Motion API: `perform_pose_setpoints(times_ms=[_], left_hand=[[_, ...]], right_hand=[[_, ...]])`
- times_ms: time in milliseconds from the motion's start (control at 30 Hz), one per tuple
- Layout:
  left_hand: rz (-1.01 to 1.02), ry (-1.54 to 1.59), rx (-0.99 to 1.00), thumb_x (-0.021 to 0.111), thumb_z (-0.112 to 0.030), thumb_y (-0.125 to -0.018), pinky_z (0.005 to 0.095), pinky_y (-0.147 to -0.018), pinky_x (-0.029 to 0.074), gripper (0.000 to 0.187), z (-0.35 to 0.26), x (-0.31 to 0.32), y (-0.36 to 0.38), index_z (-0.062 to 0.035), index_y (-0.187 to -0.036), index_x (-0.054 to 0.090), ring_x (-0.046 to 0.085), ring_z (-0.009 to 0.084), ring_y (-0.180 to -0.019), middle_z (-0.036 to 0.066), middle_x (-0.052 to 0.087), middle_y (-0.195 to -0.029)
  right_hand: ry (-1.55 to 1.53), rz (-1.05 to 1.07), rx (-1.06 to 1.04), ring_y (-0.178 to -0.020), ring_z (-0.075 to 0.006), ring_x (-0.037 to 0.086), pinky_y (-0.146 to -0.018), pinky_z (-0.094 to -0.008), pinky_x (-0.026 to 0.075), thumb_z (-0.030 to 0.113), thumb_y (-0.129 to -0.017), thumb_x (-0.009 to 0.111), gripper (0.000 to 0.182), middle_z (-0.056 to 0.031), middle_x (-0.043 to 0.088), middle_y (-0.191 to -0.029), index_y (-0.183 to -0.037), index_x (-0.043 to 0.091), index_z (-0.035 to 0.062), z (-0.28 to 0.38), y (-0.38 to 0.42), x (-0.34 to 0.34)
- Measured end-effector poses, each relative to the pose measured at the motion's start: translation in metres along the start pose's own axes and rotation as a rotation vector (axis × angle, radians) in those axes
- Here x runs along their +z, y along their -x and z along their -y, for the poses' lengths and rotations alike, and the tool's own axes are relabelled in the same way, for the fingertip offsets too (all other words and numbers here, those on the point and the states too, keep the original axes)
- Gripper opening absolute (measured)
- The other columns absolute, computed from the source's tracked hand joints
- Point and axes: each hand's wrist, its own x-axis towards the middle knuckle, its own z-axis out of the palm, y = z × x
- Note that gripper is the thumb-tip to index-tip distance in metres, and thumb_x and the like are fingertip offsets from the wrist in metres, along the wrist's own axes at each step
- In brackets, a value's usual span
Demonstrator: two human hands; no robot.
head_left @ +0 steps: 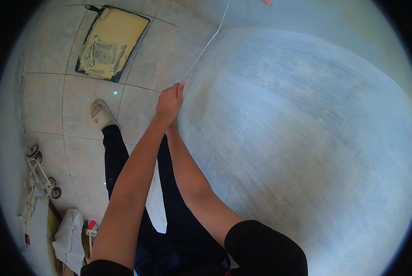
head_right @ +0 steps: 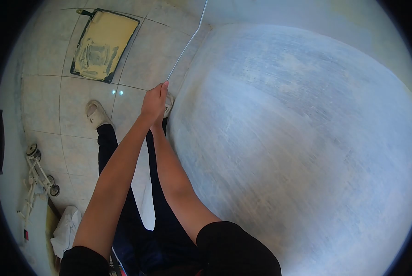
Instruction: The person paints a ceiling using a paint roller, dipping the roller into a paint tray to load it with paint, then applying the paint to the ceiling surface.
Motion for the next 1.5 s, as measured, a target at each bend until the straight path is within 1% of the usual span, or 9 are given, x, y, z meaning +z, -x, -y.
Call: perform_pose_setpoints(times_ms=[333, 433, 867, 933, 1100, 1233, 1367, 1433, 1500], left_hand=[[0.043, 0.001, -0.113, 0.036, -0.044, -0.106, 0.0536, -0.083, 0.051, 0.053, -0.006, 0.002, 0.015, -0.0013, -0.101, 0.066, 0.063, 0.0489, -0.092, 0.028, 0.068, -0.094], [0.001, -0.015, -0.126, 0.036, -0.048, -0.106, 0.0525, -0.078, 0.049, 0.057, 0.004, 0.007, 0.013, 0.0000, -0.097, 0.064, 0.063, 0.0477, -0.087, 0.027, 0.067, -0.088], [0.019, -0.101, -0.239, 0.034, -0.047, -0.106, 0.0523, -0.090, 0.050, 0.056, 0.030, 0.011, -0.021, -0.0029, -0.102, 0.068, 0.064, 0.0470, -0.100, 0.026, 0.069, -0.102], [0.017, -0.103, -0.250, 0.034, -0.047, -0.106, 0.0522, -0.091, 0.051, 0.056, 0.033, 0.009, -0.023, -0.0029, -0.102, 0.069, 0.064, 0.0466, -0.100, 0.025, 0.069, -0.103], [0.011, -0.119, -0.274, 0.034, -0.049, -0.105, 0.0533, -0.092, 0.049, 0.058, 0.034, 0.010, -0.038, -0.0020, -0.102, 0.068, 0.063, 0.0476, -0.103, 0.027, 0.069, -0.104], [-0.006, -0.101, -0.247, 0.035, -0.049, -0.104, 0.0523, -0.090, 0.050, 0.059, 0.023, 0.004, -0.032, -0.0020, -0.097, 0.070, 0.064, 0.0473, -0.100, 0.026, 0.069, -0.103], [0.179, 0.164, -0.280, 0.046, -0.051, -0.100, 0.0470, -0.083, 0.051, 0.056, -0.022, -0.023, -0.010, 0.0005, -0.101, 0.066, 0.068, 0.0396, -0.093, 0.023, 0.070, -0.094], [0.258, 0.263, -0.303, 0.051, -0.051, -0.098, 0.0450, -0.082, 0.051, 0.054, -0.045, -0.034, -0.001, 0.0009, -0.103, 0.065, 0.068, 0.0355, -0.091, 0.021, 0.070, -0.093], [0.283, 0.278, -0.147, 0.057, -0.046, -0.095, 0.0426, -0.081, 0.052, 0.050, -0.057, -0.036, 0.001, 0.0003, -0.113, 0.062, 0.067, 0.0303, -0.092, 0.020, 0.068, -0.096]], right_hand=[[-0.149, 0.047, 0.078, -0.088, -0.0110, 0.060, -0.072, -0.0306, 0.048, 0.020, -0.097, 0.060, 0.025, -0.0030, 0.062, -0.099, -0.115, 0.059, 0.0027, 0.023, 0.017, -0.004], [-0.188, 0.059, 0.110, -0.087, -0.0109, 0.060, -0.070, -0.0307, 0.048, 0.020, -0.097, 0.060, 0.024, -0.0028, 0.062, -0.098, -0.114, 0.060, 0.0028, 0.025, 0.018, -0.002], [-0.321, 0.111, 0.278, -0.081, -0.0107, 0.060, -0.065, -0.0311, 0.047, 0.020, -0.097, 0.060, 0.021, -0.0023, 0.062, -0.092, -0.111, 0.061, 0.0032, 0.005, 0.004, 0.014], [-0.287, 0.086, 0.275, -0.071, -0.0111, 0.058, -0.057, -0.0326, 0.044, 0.020, -0.098, 0.059, 0.018, -0.0006, 0.060, -0.084, -0.104, 0.062, 0.0038, 0.004, 0.003, 0.017], [-0.279, 0.126, 0.444, -0.068, -0.0106, 0.057, -0.053, -0.0312, 0.042, 0.020, -0.099, 0.055, 0.018, -0.0010, 0.061, -0.084, -0.100, 0.062, 0.0038, 0.004, -0.010, 0.013], [-0.175, 0.141, 0.417, -0.058, -0.0115, 0.055, -0.048, -0.0299, 0.040, 0.025, -0.101, 0.051, 0.021, -0.0009, 0.058, -0.074, -0.096, 0.059, 0.0066, 0.030, -0.003, 0.010], [-0.277, 0.254, 0.403, -0.049, -0.0127, 0.051, -0.043, -0.0294, 0.038, 0.036, -0.104, 0.045, 0.030, 0.0001, 0.052, -0.064, -0.090, 0.054, 0.0109, 0.107, 0.016, -0.011], [-0.388, 0.286, 0.599, -0.043, -0.0129, 0.044, -0.040, -0.0288, 0.035, 0.048, -0.106, 0.036, 0.042, 0.0010, 0.045, -0.058, -0.084, 0.048, 0.0142, 0.145, 0.017, -0.023], [-0.397, 0.286, 0.591, -0.044, -0.0112, 0.043, -0.041, -0.0272, 0.036, 0.047, -0.106, 0.038, 0.040, 0.0022, 0.045, -0.059, -0.086, 0.049, 0.0150, 0.188, 0.021, -0.032]])
